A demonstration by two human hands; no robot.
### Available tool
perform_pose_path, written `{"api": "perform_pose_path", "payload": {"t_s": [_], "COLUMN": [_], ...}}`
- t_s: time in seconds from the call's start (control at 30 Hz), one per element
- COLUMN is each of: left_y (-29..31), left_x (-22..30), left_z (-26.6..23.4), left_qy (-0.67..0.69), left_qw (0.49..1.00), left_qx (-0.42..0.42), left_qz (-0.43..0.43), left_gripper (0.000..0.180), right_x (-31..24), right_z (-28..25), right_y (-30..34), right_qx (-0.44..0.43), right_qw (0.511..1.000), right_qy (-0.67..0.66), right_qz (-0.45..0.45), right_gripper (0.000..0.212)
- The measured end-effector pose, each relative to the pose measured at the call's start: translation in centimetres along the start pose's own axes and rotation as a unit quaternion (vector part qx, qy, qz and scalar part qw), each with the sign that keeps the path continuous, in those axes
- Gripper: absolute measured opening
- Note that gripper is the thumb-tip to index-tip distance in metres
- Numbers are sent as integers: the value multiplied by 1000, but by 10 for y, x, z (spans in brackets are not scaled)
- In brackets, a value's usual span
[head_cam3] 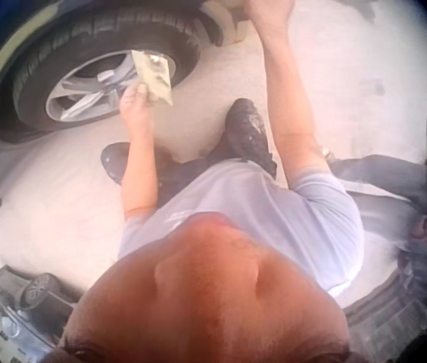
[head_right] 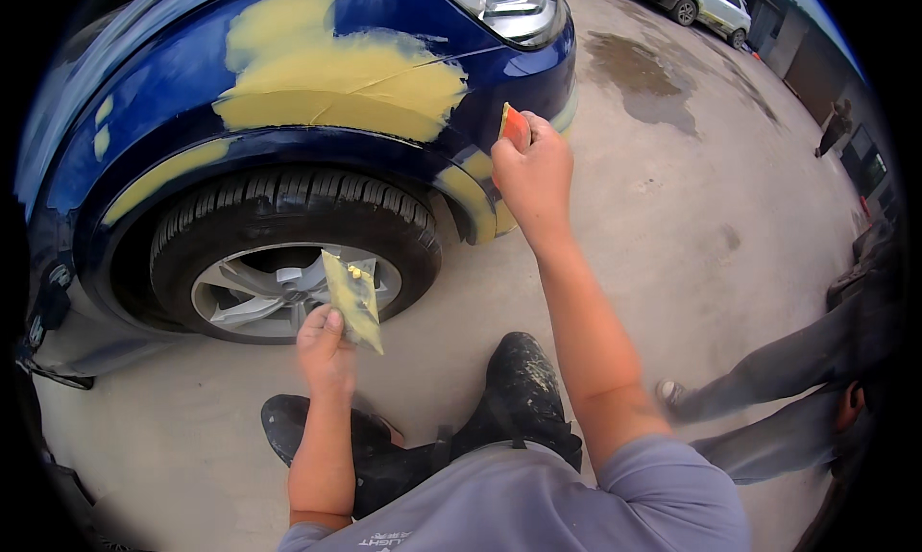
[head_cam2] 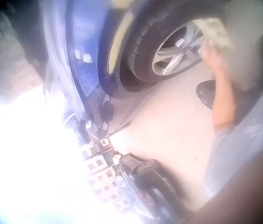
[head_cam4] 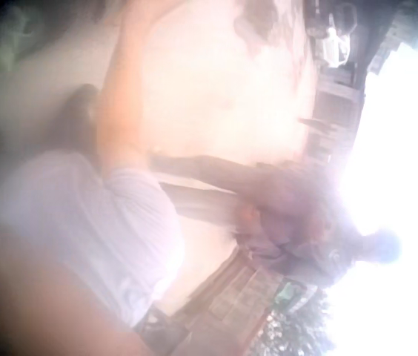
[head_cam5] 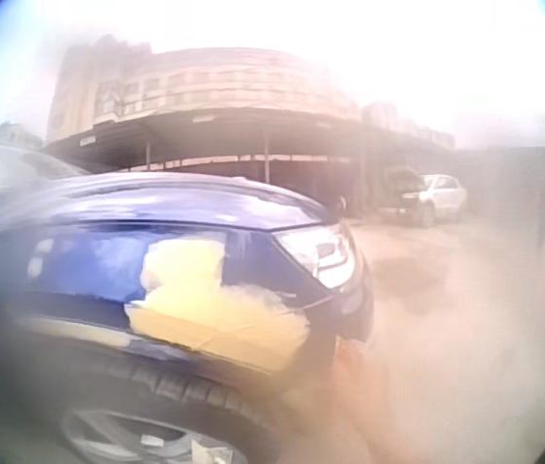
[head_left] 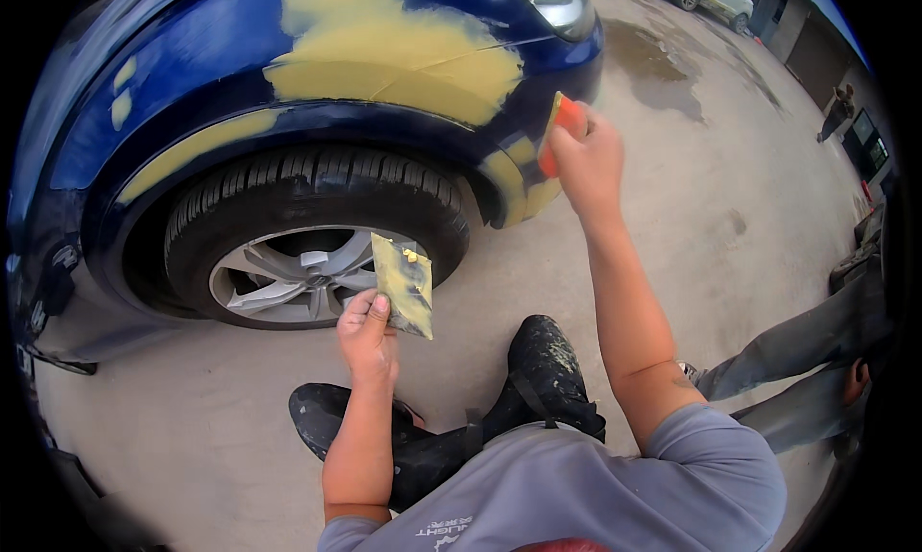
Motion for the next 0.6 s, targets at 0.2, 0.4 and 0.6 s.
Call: {"api": "perform_pose_path", "payload": {"t_s": [0.2, 0.4, 0.6], "left_y": [-4, -4, 2], "left_x": [-3, 0, 22], "left_z": [-7, -14, -23], "left_qy": [3, 9, 45], "left_qw": [1000, 1000, 996], "left_qx": [13, 23, 35], "left_qz": [-4, 16, 67], "left_gripper": [22, 23, 24], "right_x": [-7, -110, -165], "right_z": [40, 100, 125], "right_y": [-16, 9, 61], "right_qx": [99, 58, -83], "right_qw": [995, 996, 952], "right_qy": [9, -9, -213], "right_qz": [15, -66, -201], "right_gripper": [13, 13, 10]}}
Point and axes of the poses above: each hand's wrist, its own y-axis away from the middle knuckle, its own z-axis out of the palm, x = y × z, the point moved 1 cm from there along -y, towards the middle knuckle, and after that the axes turned 11 degrees about -z, right-handed, at the moved point
